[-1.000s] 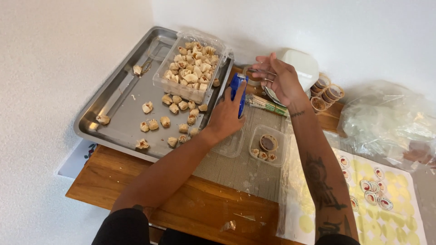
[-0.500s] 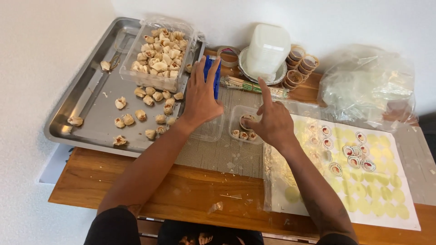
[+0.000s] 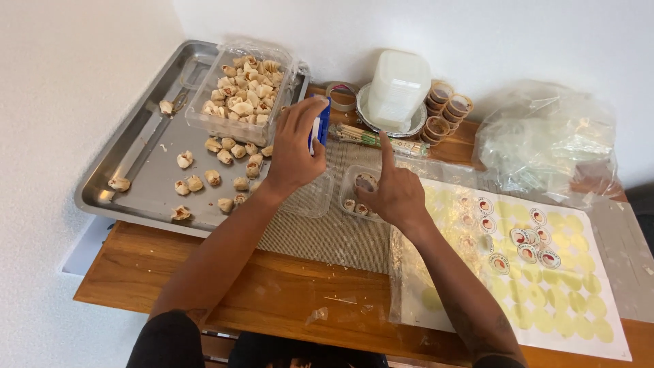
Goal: The person places small food items into a clear plastic container, closes the lid, and then unwraps a pair of disposable chopsticks. The person places the chopsticks into the container and closes the lid again.
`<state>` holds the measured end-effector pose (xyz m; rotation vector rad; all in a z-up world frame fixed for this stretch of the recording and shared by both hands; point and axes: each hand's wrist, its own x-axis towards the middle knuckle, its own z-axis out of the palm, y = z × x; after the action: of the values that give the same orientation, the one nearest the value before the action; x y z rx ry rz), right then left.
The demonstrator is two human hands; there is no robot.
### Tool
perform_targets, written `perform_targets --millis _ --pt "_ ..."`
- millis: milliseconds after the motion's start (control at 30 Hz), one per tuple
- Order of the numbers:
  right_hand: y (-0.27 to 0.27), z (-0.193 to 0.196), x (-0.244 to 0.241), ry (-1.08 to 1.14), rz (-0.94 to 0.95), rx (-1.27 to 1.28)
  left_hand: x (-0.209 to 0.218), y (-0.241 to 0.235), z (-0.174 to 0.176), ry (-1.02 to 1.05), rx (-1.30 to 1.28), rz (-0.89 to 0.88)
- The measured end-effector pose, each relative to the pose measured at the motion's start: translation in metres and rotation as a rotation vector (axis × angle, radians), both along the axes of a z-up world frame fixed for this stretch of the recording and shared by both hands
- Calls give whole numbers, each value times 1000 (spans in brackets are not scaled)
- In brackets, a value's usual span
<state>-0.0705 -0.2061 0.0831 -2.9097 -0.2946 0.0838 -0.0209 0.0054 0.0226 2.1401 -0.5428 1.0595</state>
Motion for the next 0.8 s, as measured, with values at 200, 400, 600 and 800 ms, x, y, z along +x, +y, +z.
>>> perform_targets --millis 200,400,600,800 --pt "4 52 -30 -109 -112 378 -56 -70 -17 105 -484 -226" --pt "18 23 -43 -124 -22 307 -112 -89 -23 431 -658 -564" --pt "10 22 -34 107 197 480 -96 -81 -39 392 -795 -484" --pt "-1 7 -17 203 336 1140 -80 -71 -31 380 -952 -390"
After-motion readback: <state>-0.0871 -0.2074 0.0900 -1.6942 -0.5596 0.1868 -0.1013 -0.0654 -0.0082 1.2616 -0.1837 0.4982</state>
